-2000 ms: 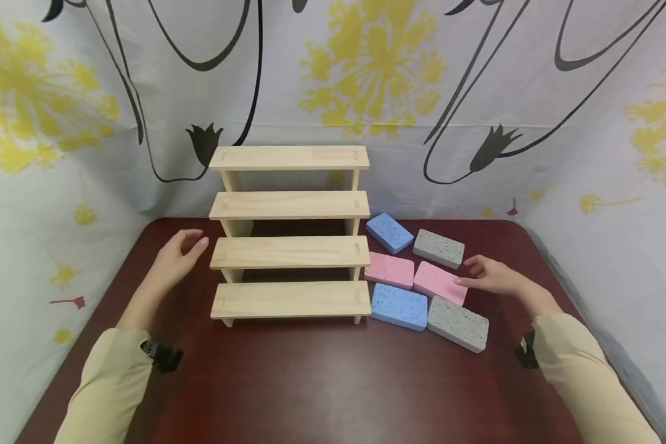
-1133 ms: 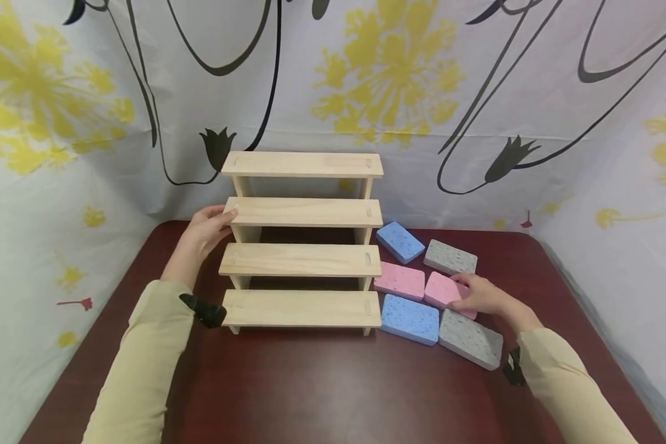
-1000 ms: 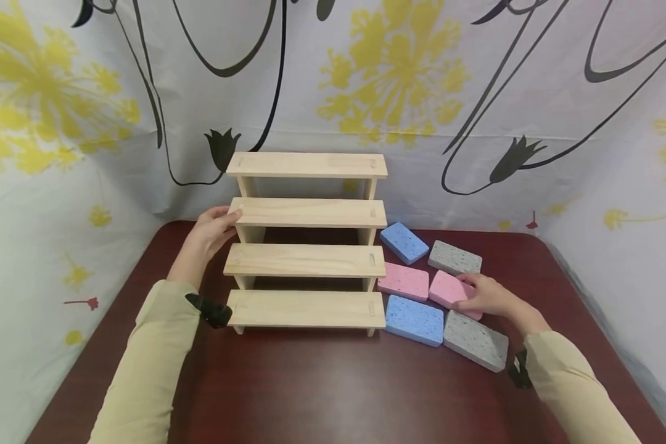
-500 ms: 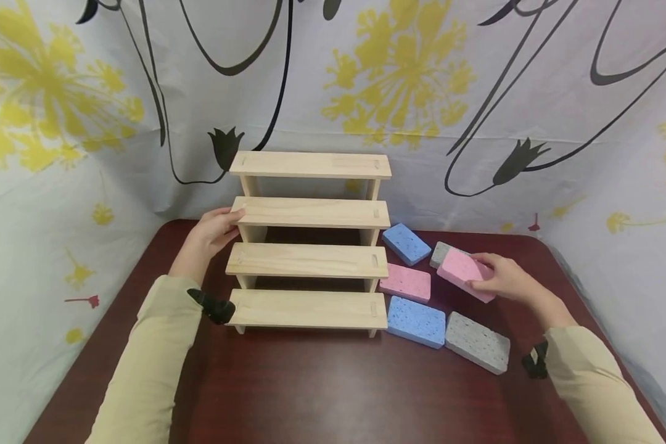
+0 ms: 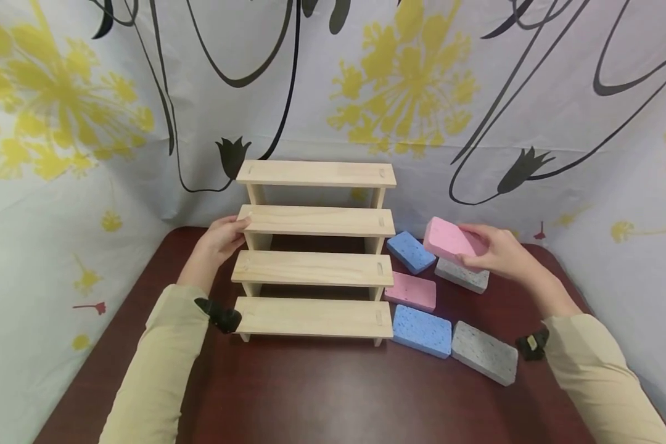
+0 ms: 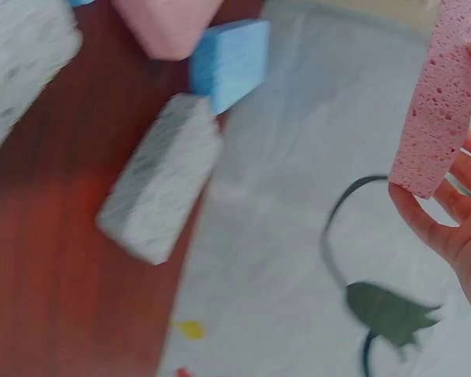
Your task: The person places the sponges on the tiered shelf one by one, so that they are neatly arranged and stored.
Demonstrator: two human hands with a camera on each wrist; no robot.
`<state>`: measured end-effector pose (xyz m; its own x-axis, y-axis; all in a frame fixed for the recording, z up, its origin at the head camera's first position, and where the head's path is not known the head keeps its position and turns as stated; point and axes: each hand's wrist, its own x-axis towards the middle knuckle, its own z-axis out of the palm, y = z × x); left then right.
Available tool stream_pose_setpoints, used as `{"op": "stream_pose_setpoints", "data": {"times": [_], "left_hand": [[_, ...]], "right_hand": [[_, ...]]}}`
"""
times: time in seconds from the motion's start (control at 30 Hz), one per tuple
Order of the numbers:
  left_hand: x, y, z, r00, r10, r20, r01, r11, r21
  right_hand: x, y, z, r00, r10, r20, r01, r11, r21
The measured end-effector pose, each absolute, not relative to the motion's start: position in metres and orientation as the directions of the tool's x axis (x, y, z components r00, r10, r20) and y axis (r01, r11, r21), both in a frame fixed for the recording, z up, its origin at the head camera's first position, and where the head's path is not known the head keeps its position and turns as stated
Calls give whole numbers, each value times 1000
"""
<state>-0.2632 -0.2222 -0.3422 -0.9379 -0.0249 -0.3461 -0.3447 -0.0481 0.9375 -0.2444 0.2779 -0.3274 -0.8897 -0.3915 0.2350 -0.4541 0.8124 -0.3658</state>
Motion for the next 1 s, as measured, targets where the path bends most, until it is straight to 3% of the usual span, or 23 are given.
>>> {"op": "stream_pose_setpoints", "data": {"times": [0.3,0.57,1.0], "left_hand": [[-262,-225,-341,-936,14,-351,-351,-81,933],[-266,-224,-340,-944,23,-329,-329,-115,937],[-269,-224,-337,-945,-32,-324,-316,-155,936]], "right_hand": [[-250,230,-290,-782,-481,396,-596,764,-249],[-264,189,-267,-748,-526,405,-643,727,-242],[-299,113,-247,-748,-576,330,-662,685,-304]]}}
